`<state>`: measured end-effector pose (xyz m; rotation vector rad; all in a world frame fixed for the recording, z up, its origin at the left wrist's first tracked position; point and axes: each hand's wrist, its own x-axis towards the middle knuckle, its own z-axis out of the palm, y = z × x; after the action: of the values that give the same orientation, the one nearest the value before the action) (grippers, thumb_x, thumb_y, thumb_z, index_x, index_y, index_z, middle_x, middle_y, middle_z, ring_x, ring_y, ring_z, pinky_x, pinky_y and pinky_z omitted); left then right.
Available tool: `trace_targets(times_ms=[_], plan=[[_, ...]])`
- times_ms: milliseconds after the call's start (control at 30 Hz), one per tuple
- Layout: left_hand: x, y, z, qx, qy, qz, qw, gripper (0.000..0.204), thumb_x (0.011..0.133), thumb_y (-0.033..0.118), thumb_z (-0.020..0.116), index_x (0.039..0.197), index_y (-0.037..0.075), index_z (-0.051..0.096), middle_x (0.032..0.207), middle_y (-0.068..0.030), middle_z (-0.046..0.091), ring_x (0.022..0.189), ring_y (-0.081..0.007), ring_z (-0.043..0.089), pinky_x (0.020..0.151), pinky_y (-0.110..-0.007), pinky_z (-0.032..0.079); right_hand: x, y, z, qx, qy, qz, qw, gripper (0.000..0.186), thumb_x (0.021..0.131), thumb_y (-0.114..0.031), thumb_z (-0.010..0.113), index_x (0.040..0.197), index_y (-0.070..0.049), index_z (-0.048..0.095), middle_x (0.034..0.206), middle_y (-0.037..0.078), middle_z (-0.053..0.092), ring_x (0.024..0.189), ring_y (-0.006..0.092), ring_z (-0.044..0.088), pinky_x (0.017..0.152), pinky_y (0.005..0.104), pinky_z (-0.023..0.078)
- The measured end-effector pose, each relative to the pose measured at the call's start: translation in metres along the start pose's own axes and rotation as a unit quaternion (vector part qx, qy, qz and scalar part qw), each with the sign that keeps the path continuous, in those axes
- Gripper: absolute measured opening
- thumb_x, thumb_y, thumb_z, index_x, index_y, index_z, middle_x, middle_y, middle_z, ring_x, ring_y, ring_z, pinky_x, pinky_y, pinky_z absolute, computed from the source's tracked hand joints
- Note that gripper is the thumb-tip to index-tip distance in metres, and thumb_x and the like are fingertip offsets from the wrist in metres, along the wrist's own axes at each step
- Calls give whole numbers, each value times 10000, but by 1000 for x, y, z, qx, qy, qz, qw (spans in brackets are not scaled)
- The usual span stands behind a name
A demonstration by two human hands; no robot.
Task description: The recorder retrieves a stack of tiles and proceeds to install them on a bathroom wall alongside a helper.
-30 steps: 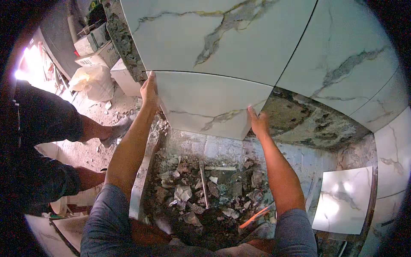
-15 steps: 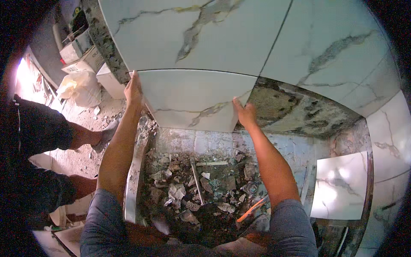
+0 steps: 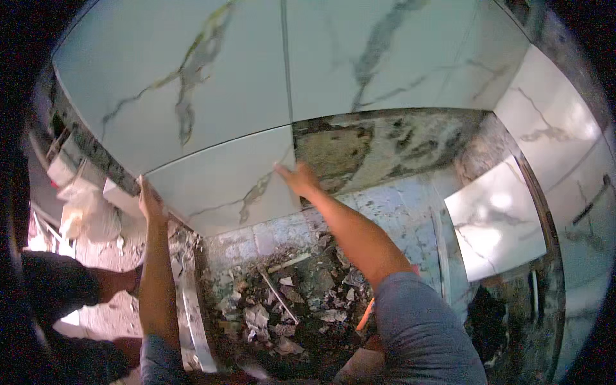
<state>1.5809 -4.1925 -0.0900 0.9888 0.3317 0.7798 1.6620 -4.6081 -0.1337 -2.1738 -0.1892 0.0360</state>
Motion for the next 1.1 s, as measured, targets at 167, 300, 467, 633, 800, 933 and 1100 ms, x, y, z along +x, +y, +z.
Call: trace_targets(times_ms=[167, 300, 467, 633, 800, 933, 1100], plan=[[0, 0, 5, -59, -52, 2, 997, 356, 922, 346, 653, 1061, 18, 639, 1022, -20, 638, 910, -140, 605, 806, -301, 524, 0, -1, -2, -26, 14, -15, 999, 708, 818, -651, 589, 930, 41, 685, 846, 251, 680, 818, 369, 668, 741, 448, 510], [0, 0, 4, -38, -28, -4, 999, 287, 930, 354, 643, 927, 67, 635, 817, 32, 570, 742, -96, 536, 659, -260, 460, 5, 6, 4, -1, 14, -15, 1000, 784, 802, -675, 589, 973, 87, 650, 922, 282, 657, 884, 383, 652, 782, 456, 503], [-6, 4, 9, -28, -17, -6, 999, 275, 915, 375, 660, 785, 145, 585, 635, 93, 378, 567, -52, 356, 522, -225, 291, 12, 18, 9, 32, -37, 49, 998, 1032, 768, -753, 561, 1176, 194, 511, 1156, 370, 566, 1126, 447, 564, 950, 455, 458], [-19, 10, 22, -53, -42, 25, 997, 307, 912, 370, 665, 844, 73, 624, 732, 34, 530, 680, -95, 494, 618, -274, 427, 14, 25, 11, 38, -5, -8, 999, 992, 779, -728, 574, 1171, 182, 523, 1135, 358, 587, 1113, 429, 579, 940, 450, 462], [-18, 9, 21, 27, 2, 20, 999, 309, 901, 398, 668, 871, 95, 619, 677, 42, 487, 595, -108, 461, 537, -276, 388, 10, 22, 13, 102, 27, -64, 992, 711, 800, -599, 649, 1027, 75, 664, 918, 244, 687, 891, 359, 670, 809, 445, 500], [-12, 6, 10, 152, 85, 13, 985, 558, 840, 492, 709, 998, -42, 669, 857, -38, 622, 768, -144, 540, 693, -298, 462, 7, 14, 12, 127, 8, 5, 992, 600, 841, -534, 643, 989, 47, 679, 896, 199, 697, 832, 314, 667, 774, 424, 496], [-17, 7, 12, 107, 35, 57, 992, 546, 839, 516, 704, 903, -26, 672, 804, -16, 595, 734, -115, 504, 655, -288, 437, 4, 13, 8, 86, 27, -56, 994, 587, 868, -511, 634, 1035, 52, 652, 963, 182, 694, 872, 278, 653, 770, 413, 484]])
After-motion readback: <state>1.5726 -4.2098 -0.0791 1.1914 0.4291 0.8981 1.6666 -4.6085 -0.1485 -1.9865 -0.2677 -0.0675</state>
